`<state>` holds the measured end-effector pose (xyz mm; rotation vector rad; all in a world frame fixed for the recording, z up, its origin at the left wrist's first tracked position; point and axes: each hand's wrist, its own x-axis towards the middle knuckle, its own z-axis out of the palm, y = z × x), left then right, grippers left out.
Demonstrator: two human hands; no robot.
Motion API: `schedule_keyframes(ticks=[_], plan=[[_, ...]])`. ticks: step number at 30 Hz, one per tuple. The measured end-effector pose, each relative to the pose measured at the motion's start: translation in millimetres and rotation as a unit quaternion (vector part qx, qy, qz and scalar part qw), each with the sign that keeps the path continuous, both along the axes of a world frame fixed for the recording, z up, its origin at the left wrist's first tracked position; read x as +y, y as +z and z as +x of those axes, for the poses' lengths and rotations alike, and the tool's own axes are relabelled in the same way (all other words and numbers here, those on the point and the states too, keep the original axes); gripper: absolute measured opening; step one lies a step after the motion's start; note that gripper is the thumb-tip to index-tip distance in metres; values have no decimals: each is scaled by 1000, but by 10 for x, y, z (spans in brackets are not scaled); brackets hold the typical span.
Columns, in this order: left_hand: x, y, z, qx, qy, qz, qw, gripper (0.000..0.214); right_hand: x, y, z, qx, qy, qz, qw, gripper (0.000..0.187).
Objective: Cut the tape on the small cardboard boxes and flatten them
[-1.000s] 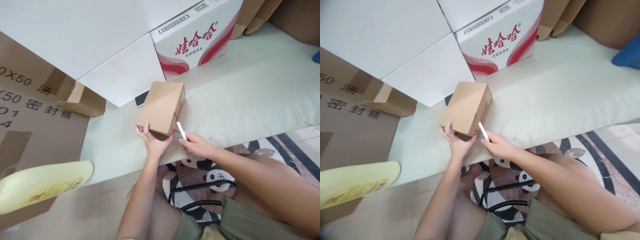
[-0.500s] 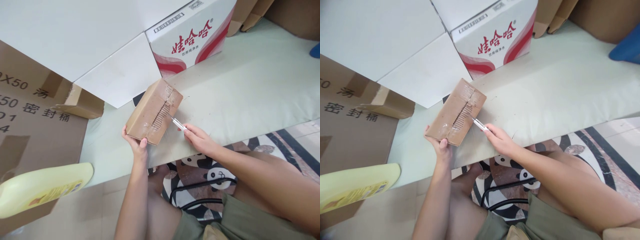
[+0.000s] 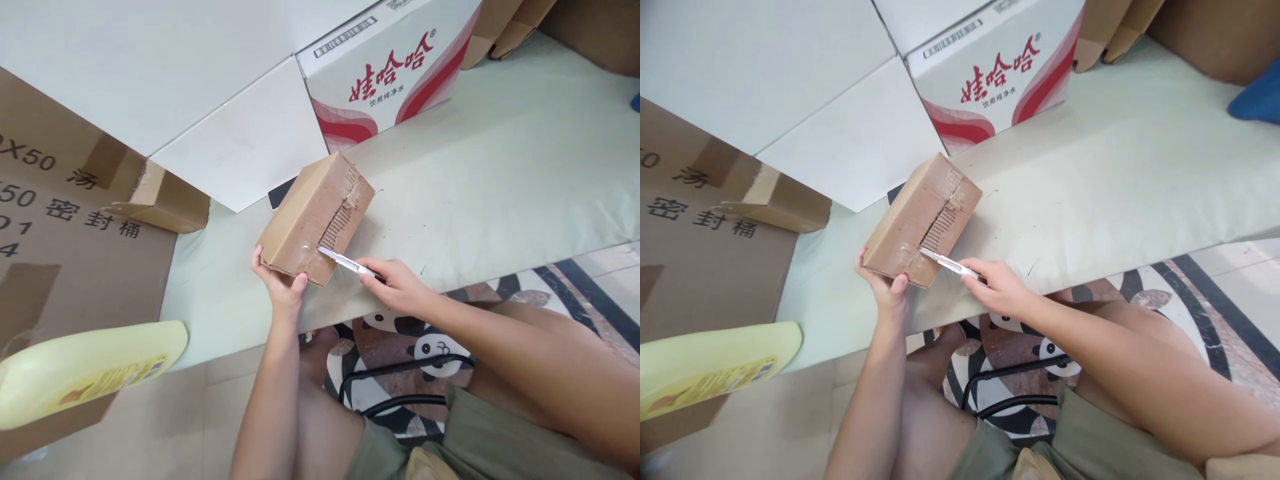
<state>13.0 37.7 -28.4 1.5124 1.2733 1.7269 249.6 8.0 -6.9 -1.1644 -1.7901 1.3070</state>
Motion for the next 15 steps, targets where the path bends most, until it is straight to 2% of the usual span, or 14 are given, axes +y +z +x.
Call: schedule_keyframes(ticks=[8,15], plan=[[-45,22,85,28,-1,-17,999,94,1,-26,46,2,-14,11,1000,42],[-74,67,176,45,37,-6,998,85,-23,-22,26,2,-18,17,1000,44]])
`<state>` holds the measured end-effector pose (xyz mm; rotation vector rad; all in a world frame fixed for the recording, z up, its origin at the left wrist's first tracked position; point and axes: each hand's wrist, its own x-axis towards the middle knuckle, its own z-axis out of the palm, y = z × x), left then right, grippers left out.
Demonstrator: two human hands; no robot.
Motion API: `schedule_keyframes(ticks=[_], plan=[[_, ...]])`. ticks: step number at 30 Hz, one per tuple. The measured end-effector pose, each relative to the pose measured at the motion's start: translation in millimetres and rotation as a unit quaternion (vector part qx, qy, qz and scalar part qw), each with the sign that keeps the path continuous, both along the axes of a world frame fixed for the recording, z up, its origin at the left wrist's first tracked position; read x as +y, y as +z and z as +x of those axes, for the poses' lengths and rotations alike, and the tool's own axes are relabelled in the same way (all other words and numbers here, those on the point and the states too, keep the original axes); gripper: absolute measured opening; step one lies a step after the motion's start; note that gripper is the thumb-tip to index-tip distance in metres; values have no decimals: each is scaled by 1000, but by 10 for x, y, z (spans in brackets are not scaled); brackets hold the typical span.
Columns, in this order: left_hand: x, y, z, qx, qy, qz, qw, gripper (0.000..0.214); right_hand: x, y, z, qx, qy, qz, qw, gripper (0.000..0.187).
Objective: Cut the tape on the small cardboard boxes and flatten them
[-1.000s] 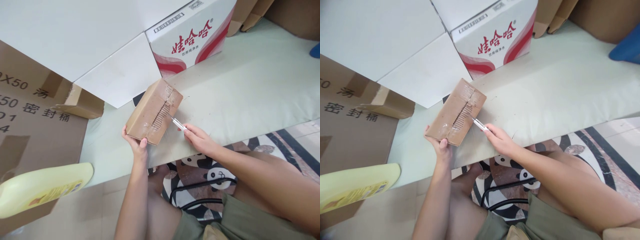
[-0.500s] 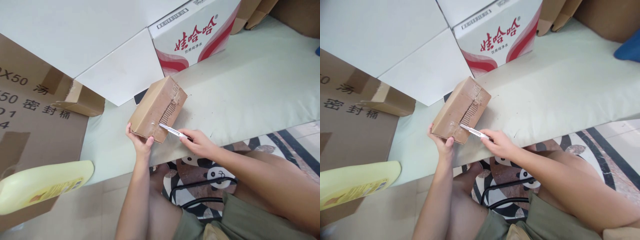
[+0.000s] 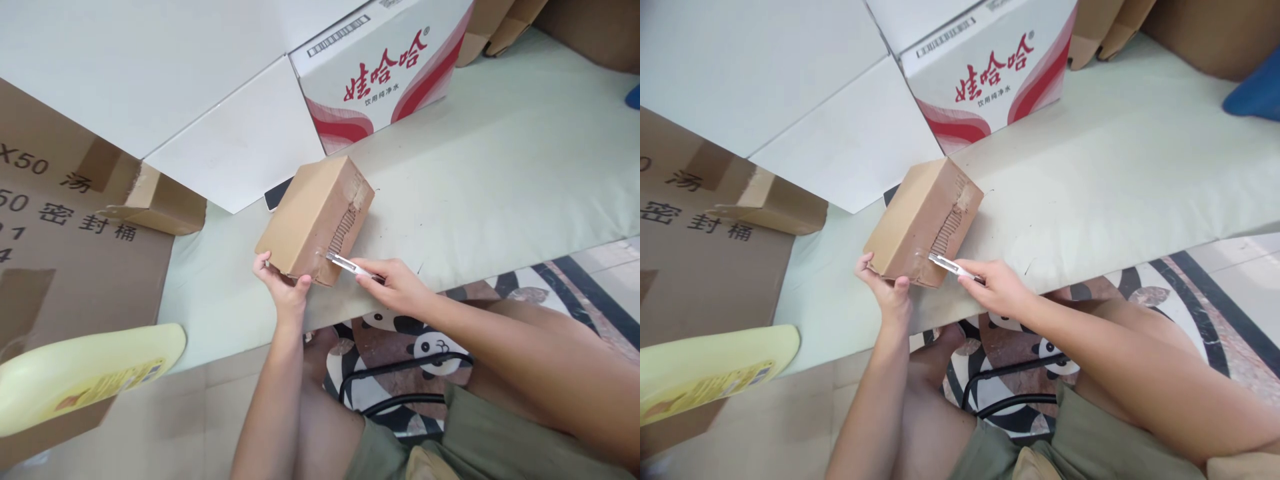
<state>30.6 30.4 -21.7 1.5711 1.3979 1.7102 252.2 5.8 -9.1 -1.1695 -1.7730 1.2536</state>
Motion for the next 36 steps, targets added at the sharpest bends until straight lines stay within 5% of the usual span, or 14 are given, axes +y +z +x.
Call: schedule_keyframes(ticks=[11,27,36], plan=[[-58,-8,90,-11,62,-58,996,84,-116,-9,-79,15,0,-63,998,42],[-57,-159,36,33,74,-39,996,86,-300,-47,-235,57,-3,-79,995,42],[5,-65,-27,14,93,-1,996,79,-266,42,-167,61,61,-78,993,36]])
